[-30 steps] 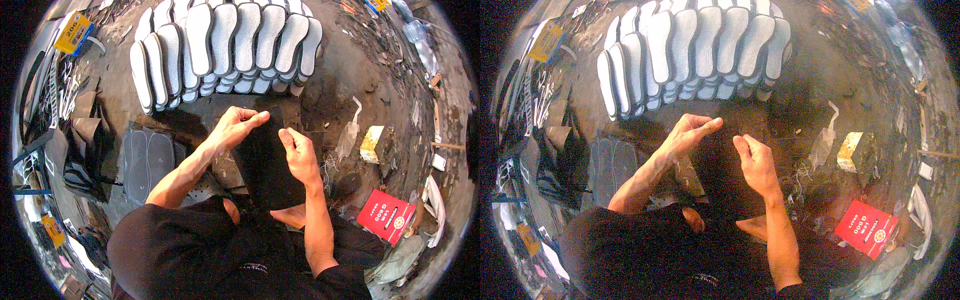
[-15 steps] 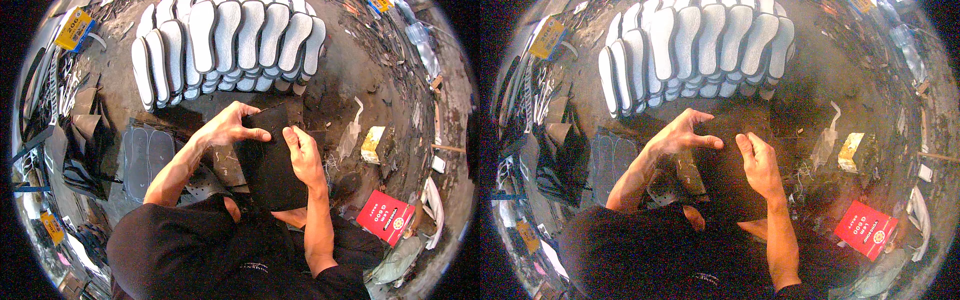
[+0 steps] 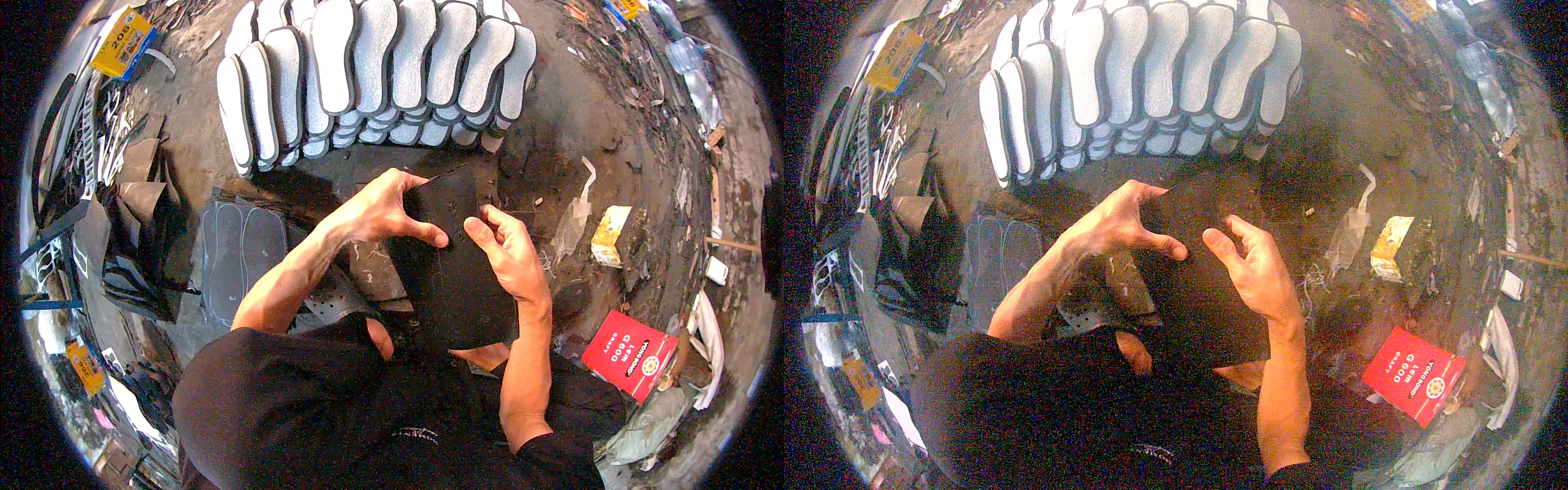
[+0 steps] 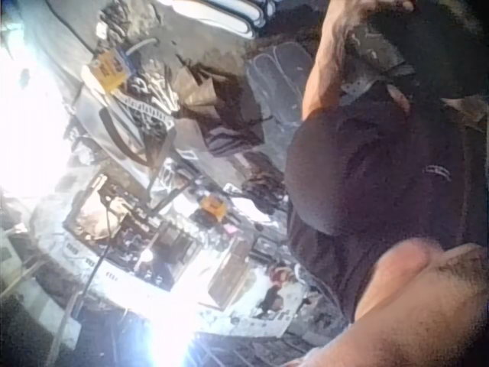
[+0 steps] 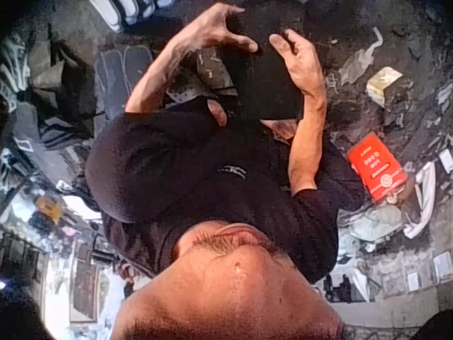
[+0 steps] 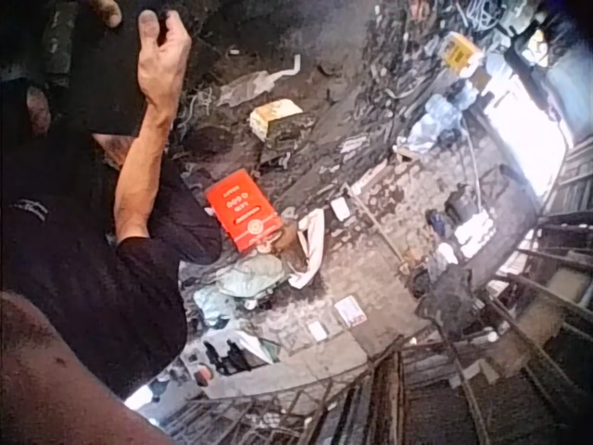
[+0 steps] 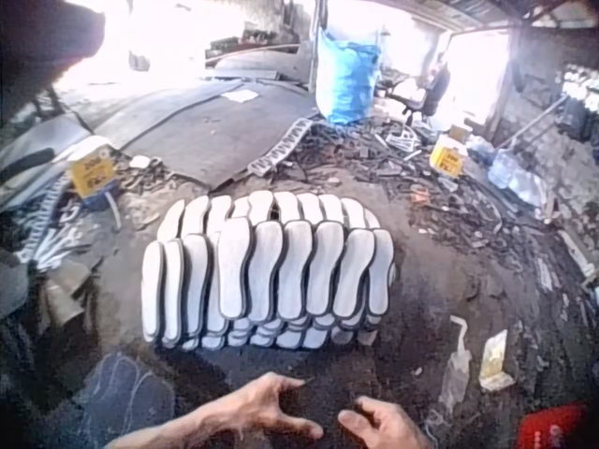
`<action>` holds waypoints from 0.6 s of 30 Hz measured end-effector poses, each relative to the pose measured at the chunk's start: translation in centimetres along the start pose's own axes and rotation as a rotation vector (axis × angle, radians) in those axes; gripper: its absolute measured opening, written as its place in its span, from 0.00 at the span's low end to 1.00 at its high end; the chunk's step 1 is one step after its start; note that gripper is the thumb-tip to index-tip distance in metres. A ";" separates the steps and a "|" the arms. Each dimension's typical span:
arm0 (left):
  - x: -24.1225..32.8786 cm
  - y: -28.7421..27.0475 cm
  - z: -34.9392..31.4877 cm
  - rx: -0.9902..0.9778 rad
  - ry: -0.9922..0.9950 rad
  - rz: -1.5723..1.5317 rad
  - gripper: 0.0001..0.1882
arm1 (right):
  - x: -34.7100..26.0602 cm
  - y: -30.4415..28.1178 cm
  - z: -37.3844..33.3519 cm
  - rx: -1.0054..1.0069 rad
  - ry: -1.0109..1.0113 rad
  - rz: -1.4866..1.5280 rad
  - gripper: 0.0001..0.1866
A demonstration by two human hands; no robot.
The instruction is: The person sits on the floor and repeatedly picks up pairs of shoe insoles, aligns them, and places them into a growing stack. The person handles the insoles by hand, turning them over and adjusting their position before stacking.
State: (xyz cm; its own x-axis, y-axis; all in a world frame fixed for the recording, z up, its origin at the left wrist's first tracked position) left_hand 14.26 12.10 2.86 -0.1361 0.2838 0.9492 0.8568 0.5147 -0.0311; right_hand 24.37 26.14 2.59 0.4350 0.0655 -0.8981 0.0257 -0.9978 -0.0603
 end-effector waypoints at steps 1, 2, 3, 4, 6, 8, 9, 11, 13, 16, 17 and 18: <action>0.2 -0.1 -0.4 0.004 -0.089 0.020 0.27 | 0.0 -0.1 0.0 0.000 -0.007 -0.024 0.19; -1.2 0.3 0.3 -0.004 -0.067 -0.029 0.26 | 0.1 0.0 0.0 -0.011 0.006 0.003 0.19; -0.5 0.5 0.4 -0.011 -0.045 -0.079 0.25 | 0.1 0.0 0.0 -0.021 0.019 0.029 0.19; -0.5 0.4 0.1 0.008 -0.107 -0.047 0.24 | 0.2 0.0 -0.1 -0.032 0.032 0.055 0.19; -0.6 0.4 -0.4 0.016 -0.176 -0.047 0.24 | 0.0 0.1 -0.1 -0.047 0.023 0.080 0.19; -3.4 1.1 0.2 -0.030 -0.136 -0.167 0.27 | -0.2 0.4 0.1 -0.075 0.012 0.086 0.20; -3.6 1.6 0.6 -0.078 -0.085 -0.260 0.30 | -0.2 0.2 0.2 -0.082 0.010 0.078 0.21; -4.9 1.6 0.7 -0.062 -0.084 -0.312 0.25 | 0.9 -0.8 0.3 -0.069 0.067 0.179 0.24; -4.9 1.2 0.5 -0.001 -0.084 -0.405 0.22 | 2.5 -1.5 0.7 -0.027 0.182 0.398 0.28; -5.1 -0.8 -0.4 0.238 -0.078 -0.584 0.20 | 1.4 -3.8 -0.1 0.111 0.032 0.925 0.37; -5.8 -1.3 -0.5 0.322 -0.076 -0.658 0.20 | 1.2 -4.7 -1.0 0.214 -0.048 0.939 0.36; -6.9 -2.0 -1.0 0.422 -0.075 -0.729 0.20 | 1.0 -5.3 -1.8 0.303 -0.125 0.950 0.35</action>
State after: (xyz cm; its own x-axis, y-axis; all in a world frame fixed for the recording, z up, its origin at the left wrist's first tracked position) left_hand 13.93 8.29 -3.36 -0.6282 -0.1907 0.7544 0.2867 0.8446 0.4522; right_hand 26.27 31.53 2.80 0.0586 -0.7404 -0.6696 -0.5205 -0.5950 0.6124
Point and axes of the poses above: each hand's wrist, its own z-axis towards the middle knuckle, its own y-axis out of the palm, x = y × z, the point moved 10 cm from there along z, towards the middle knuckle
